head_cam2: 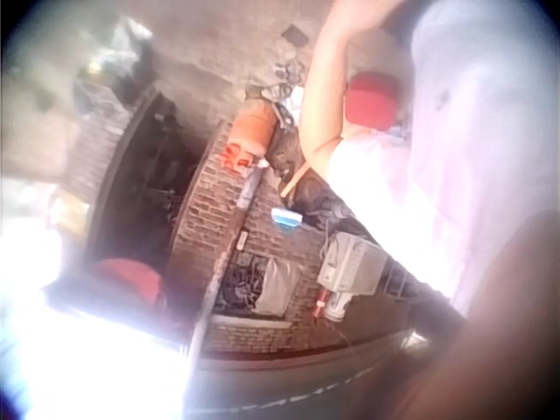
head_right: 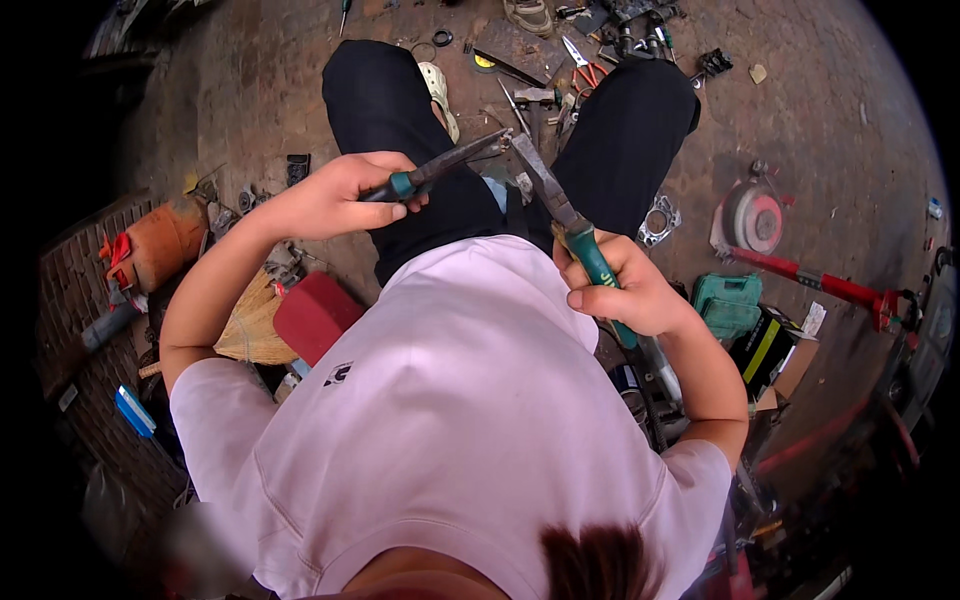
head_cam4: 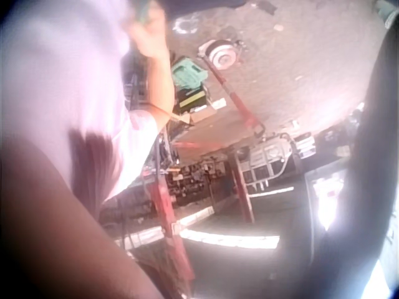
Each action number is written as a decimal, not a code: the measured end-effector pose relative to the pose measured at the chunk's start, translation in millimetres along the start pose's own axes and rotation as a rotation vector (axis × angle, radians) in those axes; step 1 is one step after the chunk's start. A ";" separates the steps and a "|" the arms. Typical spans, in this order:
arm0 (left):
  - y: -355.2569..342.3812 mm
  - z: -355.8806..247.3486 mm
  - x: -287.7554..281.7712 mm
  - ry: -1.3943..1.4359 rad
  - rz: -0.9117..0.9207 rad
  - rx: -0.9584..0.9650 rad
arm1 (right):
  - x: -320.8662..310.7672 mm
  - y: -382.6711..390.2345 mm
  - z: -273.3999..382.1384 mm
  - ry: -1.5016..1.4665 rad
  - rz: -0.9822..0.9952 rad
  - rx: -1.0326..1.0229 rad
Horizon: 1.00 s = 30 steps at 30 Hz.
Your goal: The person sits on the floor and uses a hammer, sandpaper, and pliers to shape and smooth a small metal piece. They repeatedly bend and adjust the piece with pliers while seated.
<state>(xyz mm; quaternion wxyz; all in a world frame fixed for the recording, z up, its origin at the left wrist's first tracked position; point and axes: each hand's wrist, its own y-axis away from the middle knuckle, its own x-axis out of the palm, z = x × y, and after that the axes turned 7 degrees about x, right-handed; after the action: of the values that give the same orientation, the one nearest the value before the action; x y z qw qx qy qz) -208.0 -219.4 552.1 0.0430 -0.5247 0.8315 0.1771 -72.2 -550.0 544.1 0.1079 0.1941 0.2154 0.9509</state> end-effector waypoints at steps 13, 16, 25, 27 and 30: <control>-47.8 10.7 62.0 0.674 -0.252 -0.023 | 18.0 -43.0 -26.9 0.274 -0.409 -0.352; -52.6 8.6 69.6 0.665 -0.336 0.004 | 21.5 -49.7 -30.4 0.303 -0.486 -0.395; -48.5 2.3 72.0 0.960 -0.320 -0.139 | 18.0 -67.1 -32.8 0.558 -0.665 -0.481; -46.7 -1.5 70.5 1.054 -0.307 -0.143 | 14.4 -69.3 -33.3 0.625 -0.673 -0.486; -43.5 -7.8 65.6 1.193 -0.249 -0.134 | 10.1 -72.1 -35.5 0.710 -0.681 -0.499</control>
<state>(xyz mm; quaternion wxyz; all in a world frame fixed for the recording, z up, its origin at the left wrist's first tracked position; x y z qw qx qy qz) -197.8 -295.1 531.6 -0.4428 -0.6281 0.6317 -0.1016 -87.3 -496.3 485.3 0.3730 -0.2507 0.0571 0.8915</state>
